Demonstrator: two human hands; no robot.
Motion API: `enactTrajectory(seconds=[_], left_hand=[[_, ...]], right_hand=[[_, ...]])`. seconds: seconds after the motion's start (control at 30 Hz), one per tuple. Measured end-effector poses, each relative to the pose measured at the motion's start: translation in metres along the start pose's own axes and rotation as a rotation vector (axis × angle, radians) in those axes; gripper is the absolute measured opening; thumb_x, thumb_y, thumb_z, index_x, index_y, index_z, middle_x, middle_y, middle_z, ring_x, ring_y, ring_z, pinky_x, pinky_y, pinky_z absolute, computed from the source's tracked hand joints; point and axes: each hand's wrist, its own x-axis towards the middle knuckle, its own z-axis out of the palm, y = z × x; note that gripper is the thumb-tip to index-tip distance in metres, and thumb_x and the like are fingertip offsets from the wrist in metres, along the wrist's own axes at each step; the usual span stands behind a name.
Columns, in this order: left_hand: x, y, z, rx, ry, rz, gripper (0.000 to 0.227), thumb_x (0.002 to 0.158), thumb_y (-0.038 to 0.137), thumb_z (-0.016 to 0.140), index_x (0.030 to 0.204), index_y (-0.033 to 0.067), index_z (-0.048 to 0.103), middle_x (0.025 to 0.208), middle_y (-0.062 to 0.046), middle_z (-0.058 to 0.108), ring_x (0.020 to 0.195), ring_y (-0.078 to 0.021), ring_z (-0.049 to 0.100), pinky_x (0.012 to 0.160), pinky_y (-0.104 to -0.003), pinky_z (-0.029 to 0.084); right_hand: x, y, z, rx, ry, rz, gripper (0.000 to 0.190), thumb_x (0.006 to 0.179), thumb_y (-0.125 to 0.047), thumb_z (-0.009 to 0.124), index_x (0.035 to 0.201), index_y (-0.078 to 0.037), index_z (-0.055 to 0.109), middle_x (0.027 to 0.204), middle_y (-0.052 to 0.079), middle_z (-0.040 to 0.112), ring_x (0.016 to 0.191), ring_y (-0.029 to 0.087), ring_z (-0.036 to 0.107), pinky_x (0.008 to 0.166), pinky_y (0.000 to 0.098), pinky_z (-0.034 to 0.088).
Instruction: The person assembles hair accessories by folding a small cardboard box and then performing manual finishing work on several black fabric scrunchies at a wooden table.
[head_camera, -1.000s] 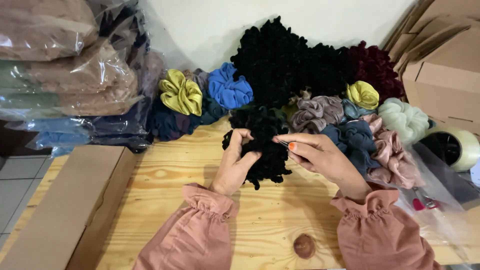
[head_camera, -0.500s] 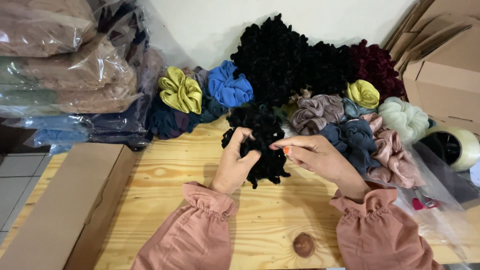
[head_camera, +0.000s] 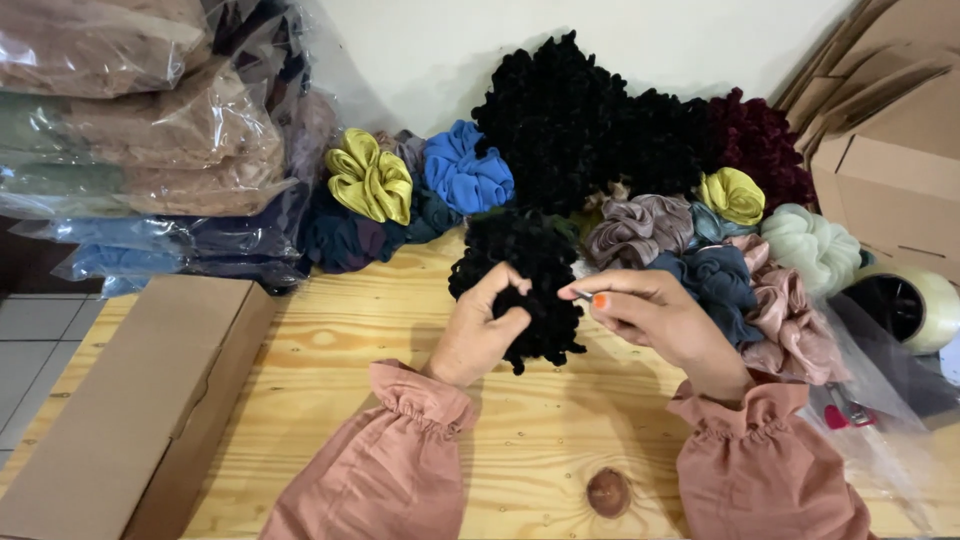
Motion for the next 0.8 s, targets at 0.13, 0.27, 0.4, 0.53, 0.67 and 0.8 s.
enactTrajectory(seconds=[0.13,0.27,0.4,0.53,0.67,0.8], left_hand=[[-0.001,-0.001,0.002,0.064,-0.075,0.019,0.024,0.077,-0.003,0.063,0.096,0.0115,0.061,0.094,-0.006,0.066,0.096,-0.0165,0.06,0.092,-0.039,0.051],[-0.002,0.0,0.002,0.055,-0.084,0.022,0.023,0.077,-0.003,0.063,0.096,0.0107,0.061,0.094,-0.005,0.066,0.096,-0.0163,0.061,0.093,-0.038,0.051],[-0.003,0.002,0.003,0.019,-0.096,0.009,0.023,0.076,-0.004,0.063,0.095,0.0101,0.062,0.093,-0.003,0.065,0.097,-0.0137,0.06,0.093,-0.036,0.051],[-0.003,0.002,0.0,-0.03,-0.102,0.01,0.02,0.078,-0.005,0.061,0.093,0.0092,0.061,0.089,-0.003,0.062,0.093,-0.0138,0.057,0.092,-0.035,0.05],[-0.003,0.003,0.002,-0.112,-0.083,-0.016,0.01,0.088,0.01,0.07,0.086,0.009,0.061,0.083,-0.001,0.061,0.088,-0.0114,0.054,0.086,-0.033,0.05],[-0.001,-0.003,0.007,-0.045,0.039,-0.036,0.024,0.088,0.012,0.074,0.071,0.0114,0.056,0.067,0.003,0.054,0.074,-0.0076,0.05,0.073,-0.027,0.048]], right_hand=[[0.002,-0.003,0.003,-0.027,0.023,-0.01,0.033,0.094,0.0,0.055,0.124,0.004,0.068,0.06,0.012,0.054,0.035,0.006,0.037,0.032,0.0176,0.032],[0.006,0.005,0.0,-0.117,0.048,0.031,0.03,0.094,0.0,0.057,0.121,0.005,0.07,0.06,0.011,0.057,0.037,0.004,0.038,0.032,0.0172,0.032],[0.004,0.01,-0.007,-0.072,0.076,0.047,0.031,0.094,-0.001,0.058,0.122,0.004,0.07,0.058,0.011,0.054,0.035,0.006,0.037,0.031,0.0182,0.031],[0.005,0.012,-0.011,-0.071,0.067,0.059,0.032,0.095,-0.002,0.058,0.124,0.005,0.068,0.06,0.013,0.056,0.035,0.007,0.038,0.03,0.0201,0.033],[0.005,0.012,-0.009,-0.138,0.064,0.057,0.029,0.095,-0.002,0.059,0.121,0.004,0.07,0.059,0.012,0.057,0.036,0.006,0.04,0.031,0.0208,0.034],[0.006,0.02,-0.012,-0.112,0.082,0.047,0.029,0.097,-0.003,0.057,0.123,0.003,0.069,0.061,0.013,0.06,0.037,0.007,0.041,0.032,0.0221,0.035]])
